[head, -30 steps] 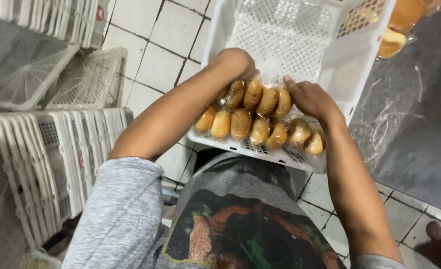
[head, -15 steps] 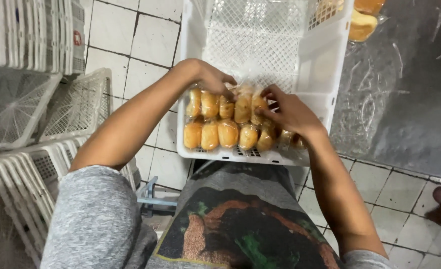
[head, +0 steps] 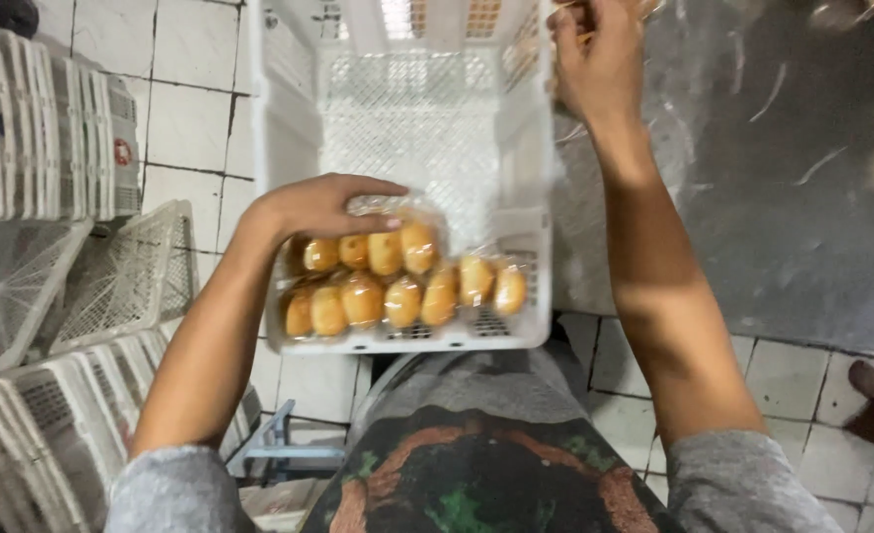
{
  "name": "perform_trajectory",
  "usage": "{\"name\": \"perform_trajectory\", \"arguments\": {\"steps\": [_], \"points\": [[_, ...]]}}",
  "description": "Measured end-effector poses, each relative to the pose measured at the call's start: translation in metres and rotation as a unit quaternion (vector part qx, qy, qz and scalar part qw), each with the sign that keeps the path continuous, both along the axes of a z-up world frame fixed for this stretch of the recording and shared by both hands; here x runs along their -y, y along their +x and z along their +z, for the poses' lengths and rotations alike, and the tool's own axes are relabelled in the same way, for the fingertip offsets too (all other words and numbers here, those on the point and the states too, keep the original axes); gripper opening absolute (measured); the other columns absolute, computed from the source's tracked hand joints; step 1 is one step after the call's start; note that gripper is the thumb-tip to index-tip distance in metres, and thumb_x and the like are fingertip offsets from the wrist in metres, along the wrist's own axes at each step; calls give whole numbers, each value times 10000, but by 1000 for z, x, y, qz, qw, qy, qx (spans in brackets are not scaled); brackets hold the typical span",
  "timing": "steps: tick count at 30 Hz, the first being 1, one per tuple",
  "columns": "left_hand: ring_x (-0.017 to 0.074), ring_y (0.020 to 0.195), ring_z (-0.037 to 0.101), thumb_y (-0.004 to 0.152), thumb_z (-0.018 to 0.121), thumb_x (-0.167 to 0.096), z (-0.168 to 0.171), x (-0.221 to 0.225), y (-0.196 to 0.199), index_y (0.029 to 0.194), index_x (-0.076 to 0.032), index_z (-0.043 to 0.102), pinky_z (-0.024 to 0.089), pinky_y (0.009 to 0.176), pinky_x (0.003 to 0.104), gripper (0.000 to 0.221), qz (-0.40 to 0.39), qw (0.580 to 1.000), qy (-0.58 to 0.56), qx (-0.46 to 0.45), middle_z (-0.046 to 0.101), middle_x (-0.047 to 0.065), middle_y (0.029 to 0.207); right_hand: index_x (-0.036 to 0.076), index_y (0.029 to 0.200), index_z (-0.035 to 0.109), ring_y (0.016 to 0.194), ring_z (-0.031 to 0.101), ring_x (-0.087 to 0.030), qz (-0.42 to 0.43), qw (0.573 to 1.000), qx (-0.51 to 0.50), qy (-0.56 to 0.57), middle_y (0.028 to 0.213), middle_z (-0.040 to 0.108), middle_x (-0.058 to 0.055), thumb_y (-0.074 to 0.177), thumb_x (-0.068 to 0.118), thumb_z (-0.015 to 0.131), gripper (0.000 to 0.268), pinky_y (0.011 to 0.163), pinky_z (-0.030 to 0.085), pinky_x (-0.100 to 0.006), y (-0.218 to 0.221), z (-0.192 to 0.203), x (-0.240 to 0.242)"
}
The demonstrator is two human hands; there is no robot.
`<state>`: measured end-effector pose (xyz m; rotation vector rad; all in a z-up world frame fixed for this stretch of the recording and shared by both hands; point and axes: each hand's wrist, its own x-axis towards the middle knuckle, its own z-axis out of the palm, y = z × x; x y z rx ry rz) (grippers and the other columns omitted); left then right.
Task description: The person picks up wrapped bread rolls from a metal table and places them into a white plastic crate, arranging them into rows.
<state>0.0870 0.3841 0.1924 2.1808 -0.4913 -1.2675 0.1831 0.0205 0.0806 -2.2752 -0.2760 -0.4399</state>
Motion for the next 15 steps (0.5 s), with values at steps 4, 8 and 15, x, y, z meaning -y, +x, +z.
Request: {"name": "perform_trajectory", "arguments": {"steps": [4,8,15], "points": [[467,1311,526,911,664,-367,18,50,-32,1435,-75,565,353,1144,579,608,64,986,-107,107,592,234,1416,244,1402,622,1149,671,-298,-13,971,-206,-121,1250,704,-82,917,330,763,513,951,526,-431,-5,-84,58],[405,1257,600,959,632,-258,6,161,-86,1428,-49,558,436,1090,546,519,180,924,-294,163,646,212,1343,42,1495,441,1309,513,-432,-29,966,-175,-187,1399,562,-253,877,252,804,746,1095,386,-588,-85,-160,112],[573,1451,243,923,769,-235,-138,350,-103,1591,60,-95,300,1172,604,1131,623,687,-372,-29,110,455,1562,195,961,453,754,372,-44,68,834,-280,471,841,352,99,1052,309,538,169,758,324,-228,-174,-23,128]]}}
